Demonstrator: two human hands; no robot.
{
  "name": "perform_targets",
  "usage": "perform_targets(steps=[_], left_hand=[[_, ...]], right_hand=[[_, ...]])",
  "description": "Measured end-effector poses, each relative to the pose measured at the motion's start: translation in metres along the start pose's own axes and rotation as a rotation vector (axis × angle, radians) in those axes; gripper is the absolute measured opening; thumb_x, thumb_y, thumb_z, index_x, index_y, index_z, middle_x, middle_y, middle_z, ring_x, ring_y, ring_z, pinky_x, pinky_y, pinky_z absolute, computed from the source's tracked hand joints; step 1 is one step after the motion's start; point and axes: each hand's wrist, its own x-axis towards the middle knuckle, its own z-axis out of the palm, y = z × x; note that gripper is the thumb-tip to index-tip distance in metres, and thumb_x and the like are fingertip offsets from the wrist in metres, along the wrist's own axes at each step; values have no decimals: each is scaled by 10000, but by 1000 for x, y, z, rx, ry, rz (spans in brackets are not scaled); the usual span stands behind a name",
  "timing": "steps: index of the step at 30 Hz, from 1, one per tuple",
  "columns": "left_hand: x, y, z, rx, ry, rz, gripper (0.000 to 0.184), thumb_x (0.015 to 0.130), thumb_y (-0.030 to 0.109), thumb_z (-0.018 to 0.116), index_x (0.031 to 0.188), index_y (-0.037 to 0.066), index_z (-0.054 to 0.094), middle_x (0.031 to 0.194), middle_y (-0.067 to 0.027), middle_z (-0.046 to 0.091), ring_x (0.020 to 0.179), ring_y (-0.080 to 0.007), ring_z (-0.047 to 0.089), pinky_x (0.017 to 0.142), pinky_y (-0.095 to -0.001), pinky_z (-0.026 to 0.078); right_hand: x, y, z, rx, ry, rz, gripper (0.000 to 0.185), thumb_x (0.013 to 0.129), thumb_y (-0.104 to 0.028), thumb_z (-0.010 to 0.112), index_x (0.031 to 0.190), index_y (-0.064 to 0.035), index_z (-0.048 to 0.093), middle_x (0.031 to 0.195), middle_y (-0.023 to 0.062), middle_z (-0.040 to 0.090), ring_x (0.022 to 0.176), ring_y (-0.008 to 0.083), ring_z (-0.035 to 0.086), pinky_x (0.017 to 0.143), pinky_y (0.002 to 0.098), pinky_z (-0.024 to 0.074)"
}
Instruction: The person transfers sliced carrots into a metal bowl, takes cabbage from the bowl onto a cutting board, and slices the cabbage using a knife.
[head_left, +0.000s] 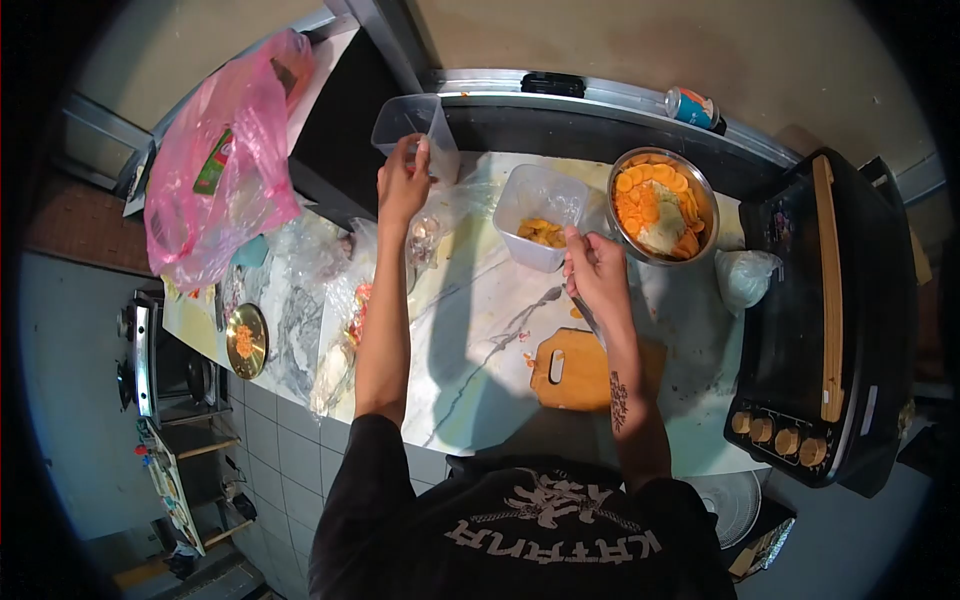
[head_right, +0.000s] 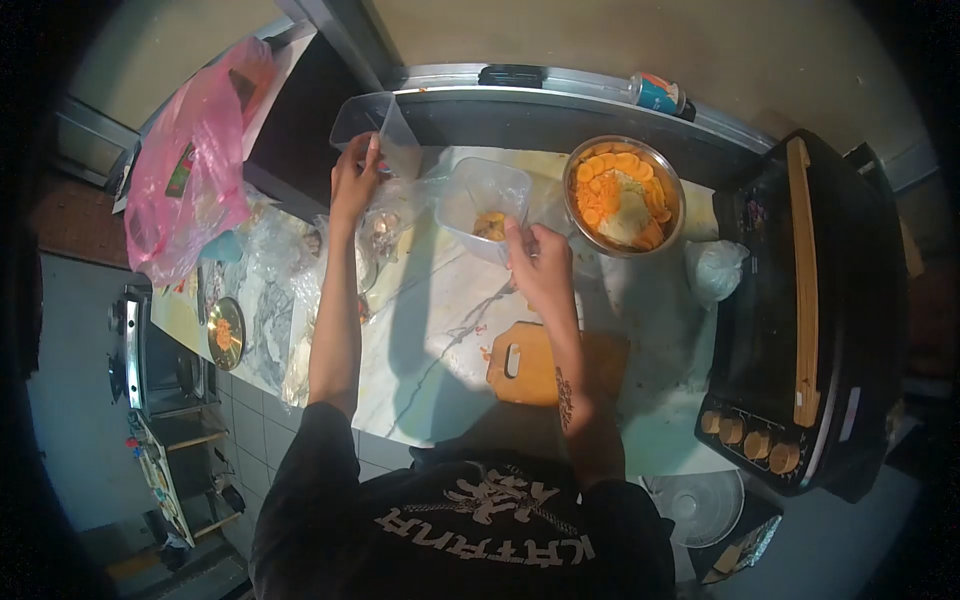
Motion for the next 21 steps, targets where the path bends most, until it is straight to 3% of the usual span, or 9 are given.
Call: perform_targets(steps=[3,5,8,10,14,17,21], left_hand=[[-17,11,3,-36,14,-13,362,1007,336,548,1168,20,622,848,-151,718,709,-225,734,652,-311,551],[-29,10,2,-35,37,38,334,1013,315,543,1114,13,643,858,-151,725,741,-221,734,650,-297,544],[-52,23,-2,12,18,-70,372,1002,317,583,1077,-35,675,873,-137,717,789,-160,698,686,-287,548],[-68,27,4,61,167,-5,308,985,246,607,1014,-41,715,852,-166,728,735,-211,721,615,-297,553],[-93,18,16,30,190,-45,242,947,180,660,979,-47,736,875,-192,726,719,-226,714,566,-311,561],[-103,26,21,80,196,97,205,942,152,655,987,-28,743,904,-190,719,680,-269,700,577,-319,571],[-107,24,26,54,202,77,191,942,143,651,1000,-13,745,890,-183,712,663,-277,692,573,-318,566]], right_hand=[[7,9,-1,2,-51,-48,320,1009,-225,572,780,-3,548,603,32,560,480,79,546,439,225,429],[-2,6,0,9,-70,-107,273,964,-188,602,815,41,592,613,86,597,490,126,591,448,286,442],[-17,14,2,-52,-9,-170,185,940,-109,591,834,43,585,629,108,611,532,151,619,496,296,471],[-27,20,1,-106,-6,-205,146,935,-82,576,855,39,582,644,116,622,551,170,634,512,306,482],[-43,26,1,-180,2,-227,93,942,-46,538,902,32,569,690,133,654,614,220,682,559,329,508],[-47,29,0,-135,-12,-244,99,952,-45,524,892,29,551,692,136,653,666,221,706,568,335,514],[-44,23,0,-103,-7,-228,129,963,-48,513,865,33,538,697,144,654,685,213,713,577,331,517]])
